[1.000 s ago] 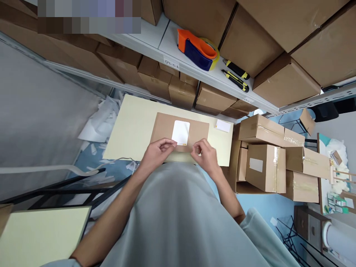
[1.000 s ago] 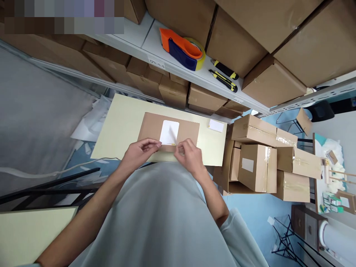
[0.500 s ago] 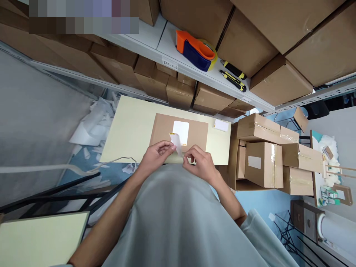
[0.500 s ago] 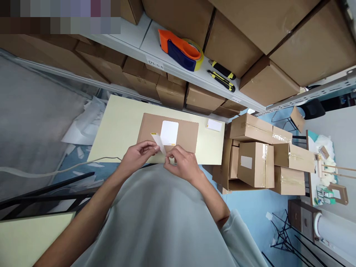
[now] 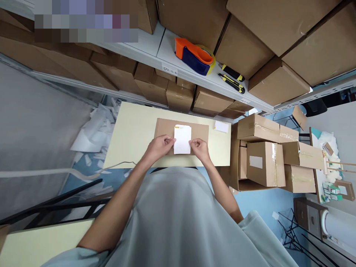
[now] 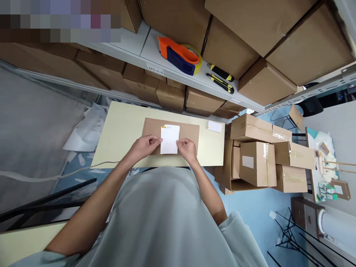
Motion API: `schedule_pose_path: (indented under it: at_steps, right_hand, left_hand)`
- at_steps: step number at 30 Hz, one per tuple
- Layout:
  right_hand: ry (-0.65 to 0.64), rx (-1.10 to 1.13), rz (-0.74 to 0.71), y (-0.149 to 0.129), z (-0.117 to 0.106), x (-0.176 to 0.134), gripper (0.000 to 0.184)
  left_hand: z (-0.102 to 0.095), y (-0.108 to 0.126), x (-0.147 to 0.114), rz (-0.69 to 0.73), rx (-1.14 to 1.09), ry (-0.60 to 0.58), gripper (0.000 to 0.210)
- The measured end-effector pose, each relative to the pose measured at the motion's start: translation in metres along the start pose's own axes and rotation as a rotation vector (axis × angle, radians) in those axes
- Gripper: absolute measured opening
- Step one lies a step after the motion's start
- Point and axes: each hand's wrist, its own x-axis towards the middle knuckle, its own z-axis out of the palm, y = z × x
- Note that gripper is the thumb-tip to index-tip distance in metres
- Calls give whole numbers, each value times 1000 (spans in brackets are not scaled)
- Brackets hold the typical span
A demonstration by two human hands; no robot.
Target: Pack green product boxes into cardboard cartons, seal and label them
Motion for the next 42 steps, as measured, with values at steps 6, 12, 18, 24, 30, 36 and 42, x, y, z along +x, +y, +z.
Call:
schedule_pose_path:
  at_steps: [6,12,18,24,30,36,42]
  right_hand:
    - [62,-209,45,1,11,13,19]
    - [83,-329,84,7,24,21,18]
    - [74,-365,91,10,26,26,17]
    - [84,-402,119,7,28,31,16]
    - [56,-496,138,6,33,34,18]
    - [56,-587,129,9,37,35,19]
    - [52,-598,106,11,32,35,19]
  left_hand:
    - [5,5,25,-30,235,-37,29]
    - [10,-4,34,-25,270,-52,28]
    - [9,-2,40,-37,350,-87,34]
    - [13,4,43,-61,401,-91,38]
    - [19,9,44,-97,452,-71,39]
    - [27,14,43,-143,499,-31,42]
    - [28,9,38,-108,563,9,44]
